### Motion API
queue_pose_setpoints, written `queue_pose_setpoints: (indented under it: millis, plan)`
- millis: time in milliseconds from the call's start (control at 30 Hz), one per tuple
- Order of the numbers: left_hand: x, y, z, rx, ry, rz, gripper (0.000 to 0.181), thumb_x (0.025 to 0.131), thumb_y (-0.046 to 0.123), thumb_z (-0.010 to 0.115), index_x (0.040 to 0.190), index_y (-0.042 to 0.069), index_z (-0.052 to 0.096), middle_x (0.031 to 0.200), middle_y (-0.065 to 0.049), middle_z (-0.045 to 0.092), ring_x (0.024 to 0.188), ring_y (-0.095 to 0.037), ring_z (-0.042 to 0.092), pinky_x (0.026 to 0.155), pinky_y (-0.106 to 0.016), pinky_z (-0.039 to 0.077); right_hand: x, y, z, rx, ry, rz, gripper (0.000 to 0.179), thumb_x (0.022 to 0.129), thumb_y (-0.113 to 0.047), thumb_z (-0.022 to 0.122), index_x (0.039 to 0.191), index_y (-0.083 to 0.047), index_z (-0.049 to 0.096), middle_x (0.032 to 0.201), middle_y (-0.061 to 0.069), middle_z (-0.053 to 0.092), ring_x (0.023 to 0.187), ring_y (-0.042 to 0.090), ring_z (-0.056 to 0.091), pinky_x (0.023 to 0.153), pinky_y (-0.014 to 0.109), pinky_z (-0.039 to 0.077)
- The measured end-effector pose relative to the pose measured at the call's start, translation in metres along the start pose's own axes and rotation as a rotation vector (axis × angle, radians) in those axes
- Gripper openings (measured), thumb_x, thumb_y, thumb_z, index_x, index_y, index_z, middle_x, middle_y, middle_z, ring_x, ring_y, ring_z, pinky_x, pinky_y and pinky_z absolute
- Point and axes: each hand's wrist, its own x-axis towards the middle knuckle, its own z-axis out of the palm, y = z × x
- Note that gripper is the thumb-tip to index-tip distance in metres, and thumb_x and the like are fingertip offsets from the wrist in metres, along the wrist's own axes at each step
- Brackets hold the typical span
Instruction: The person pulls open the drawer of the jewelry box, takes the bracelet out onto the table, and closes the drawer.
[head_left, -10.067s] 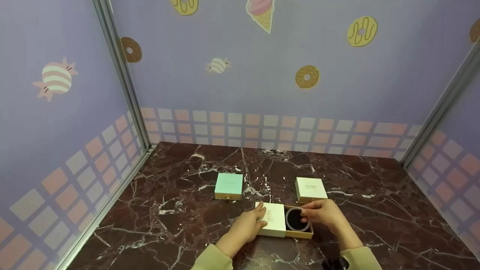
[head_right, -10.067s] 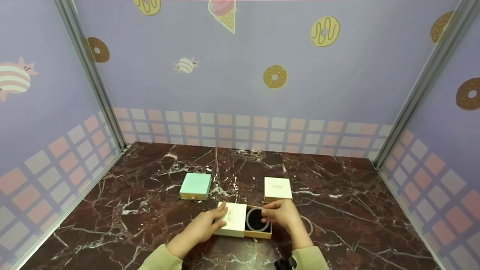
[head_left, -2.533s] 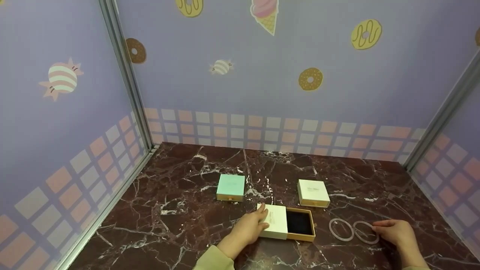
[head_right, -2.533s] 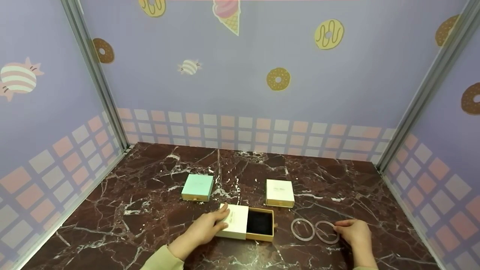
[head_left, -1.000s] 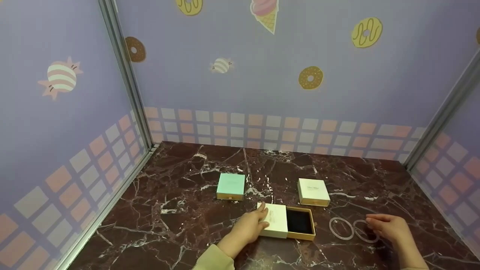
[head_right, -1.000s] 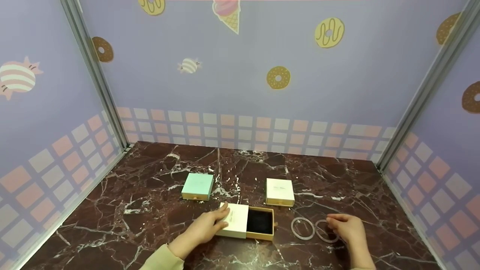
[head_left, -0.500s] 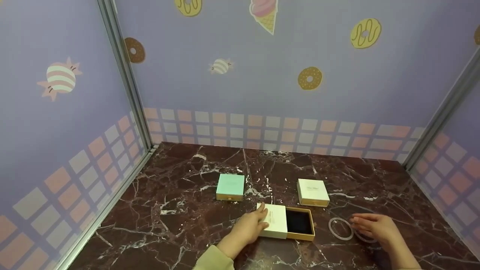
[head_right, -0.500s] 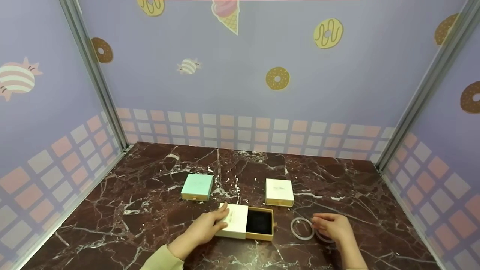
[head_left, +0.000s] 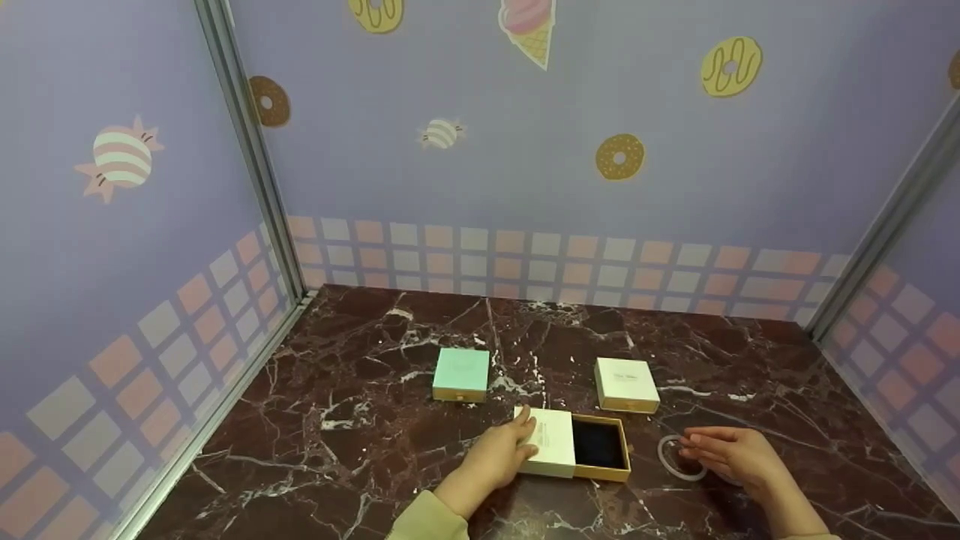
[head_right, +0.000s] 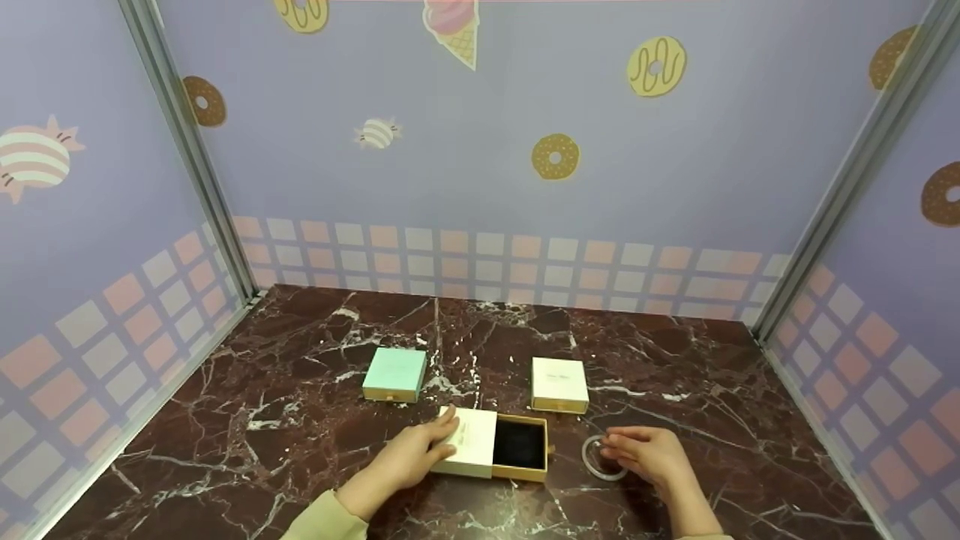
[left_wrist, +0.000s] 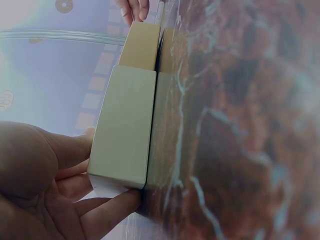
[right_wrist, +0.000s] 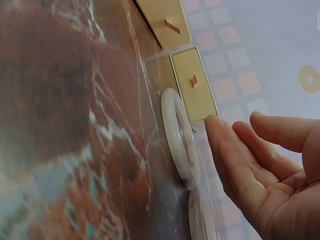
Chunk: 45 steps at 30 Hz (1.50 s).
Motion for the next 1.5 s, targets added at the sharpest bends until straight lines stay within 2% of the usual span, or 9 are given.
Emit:
queue_pose_setpoints:
  millis: [333,600,900,1100,1333,1500]
  plan:
    - [0.0,0.0,0.0,0.022,0.012,0.0,0.054,0.099,0.024,0.067,0.148,0.004,0.055,0.162,-0.013,0.043,0.136,-0.04,0.057,0.115,-0.05,0.048,0.003,-0.001,0.009,-0.012,-0.11,-0.024,0.046,0.101,-0.019,0.068,0.135,0.011,0.061,0.112,0.002,0.08,0.098,0.01,0.077,0.086,0.02,0.061]
    - [-0.001,0.001,-0.001,-0.004,0.002,-0.009,0.055,0.099,0.024,0.067,0.149,0.004,0.054,0.163,-0.013,0.041,0.137,-0.04,0.055,0.116,-0.051,0.047,0.007,-0.002,0.019,-0.04,-0.134,-0.027,0.056,0.101,-0.021,0.068,0.14,0.017,0.052,0.119,0.01,0.077,0.101,0.012,0.077,0.09,0.022,0.062]
    - [0.0,0.0,0.001,0.002,0.002,-0.007,0.055,0.099,0.024,0.067,0.149,0.004,0.054,0.163,-0.013,0.041,0.136,-0.04,0.057,0.115,-0.05,0.048,0.009,-0.003,0.032,0.04,-0.204,-0.051,0.056,0.102,-0.014,0.065,0.139,0.024,0.047,0.118,0.012,0.077,0.1,0.016,0.077,0.092,0.024,0.062]
    - [0.0,-0.001,0.001,0.016,0.013,0.0,0.054,0.098,0.024,0.067,0.148,0.004,0.055,0.162,-0.013,0.043,0.134,-0.04,0.058,0.114,-0.05,0.049,0.012,-0.005,0.04,0.04,-0.218,-0.058,0.058,0.102,-0.011,0.064,0.138,0.028,0.043,0.117,0.017,0.076,0.1,0.017,0.077,0.093,0.024,0.062]
    - [0.0,0.0,0.0,0.014,0.014,0.0,0.054,0.098,0.024,0.067,0.147,0.004,0.055,0.162,-0.013,0.042,0.135,-0.04,0.058,0.117,-0.055,0.044,0.016,-0.005,0.049,0.051,-0.205,-0.041,0.052,0.1,-0.011,0.067,0.134,0.026,0.05,0.111,0.014,0.078,0.095,0.017,0.078,0.089,0.024,0.063]
    - [0.0,0.0,0.0,0.002,0.008,-0.004,0.055,0.098,0.023,0.067,0.148,0.004,0.055,0.163,-0.012,0.042,0.135,-0.04,0.057,0.115,-0.053,0.047,0.017,-0.005,0.054,0.04,-0.21,-0.041,0.052,0.1,-0.01,0.067,0.133,0.026,0.051,0.113,0.019,0.077,0.096,0.019,0.078,0.09,0.027,0.064]
